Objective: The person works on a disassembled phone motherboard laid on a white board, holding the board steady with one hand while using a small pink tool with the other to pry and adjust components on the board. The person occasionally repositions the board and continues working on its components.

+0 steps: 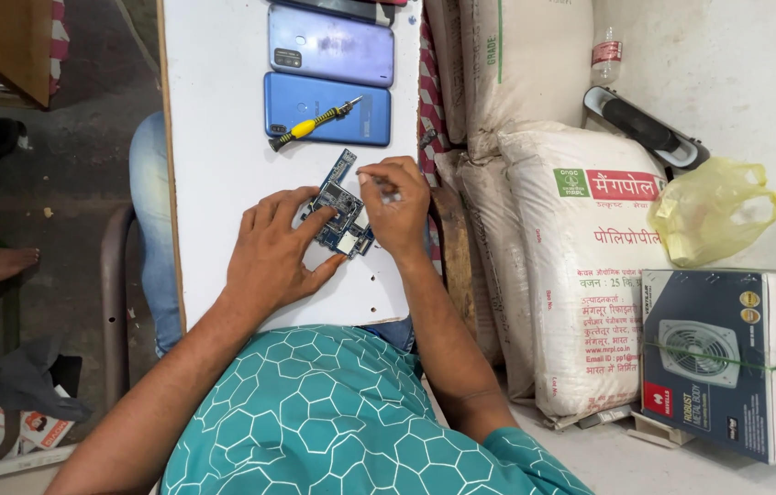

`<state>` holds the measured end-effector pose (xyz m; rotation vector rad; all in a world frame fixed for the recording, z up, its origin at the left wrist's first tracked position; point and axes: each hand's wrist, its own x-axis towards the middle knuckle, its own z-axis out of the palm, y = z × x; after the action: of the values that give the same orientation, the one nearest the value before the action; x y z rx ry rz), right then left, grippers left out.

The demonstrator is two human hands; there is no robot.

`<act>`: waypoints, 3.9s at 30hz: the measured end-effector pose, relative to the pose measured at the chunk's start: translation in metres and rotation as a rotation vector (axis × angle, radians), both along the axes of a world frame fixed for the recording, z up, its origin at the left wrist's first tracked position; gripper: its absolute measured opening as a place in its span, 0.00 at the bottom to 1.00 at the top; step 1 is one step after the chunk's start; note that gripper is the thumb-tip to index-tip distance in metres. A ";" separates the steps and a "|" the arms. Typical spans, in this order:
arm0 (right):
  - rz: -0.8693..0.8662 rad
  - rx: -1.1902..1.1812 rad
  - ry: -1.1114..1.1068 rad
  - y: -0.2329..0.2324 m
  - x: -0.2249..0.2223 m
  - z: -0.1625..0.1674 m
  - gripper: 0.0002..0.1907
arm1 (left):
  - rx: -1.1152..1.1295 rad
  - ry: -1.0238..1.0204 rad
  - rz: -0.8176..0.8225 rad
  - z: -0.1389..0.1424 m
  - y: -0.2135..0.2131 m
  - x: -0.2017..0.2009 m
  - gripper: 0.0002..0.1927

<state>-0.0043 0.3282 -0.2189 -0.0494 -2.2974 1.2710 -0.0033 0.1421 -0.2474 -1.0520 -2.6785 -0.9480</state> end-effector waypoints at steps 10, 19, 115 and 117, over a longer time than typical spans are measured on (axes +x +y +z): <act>0.079 0.158 -0.060 0.001 -0.010 0.003 0.06 | -0.018 -0.012 -0.007 0.005 -0.004 -0.001 0.33; 0.097 0.265 -0.072 -0.009 -0.007 0.006 0.06 | -0.006 0.004 -0.005 0.005 -0.009 0.002 0.32; 0.016 0.211 -0.005 -0.003 -0.021 -0.040 0.05 | 0.092 0.052 -0.011 -0.005 -0.014 -0.004 0.32; 0.023 0.192 0.007 -0.002 -0.021 -0.039 0.05 | 0.092 0.058 -0.011 -0.005 -0.014 -0.004 0.32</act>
<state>-0.0251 0.3263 -0.2584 0.0477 -2.4093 1.0539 -0.0071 0.1282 -0.2524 -1.0595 -2.5590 -1.0165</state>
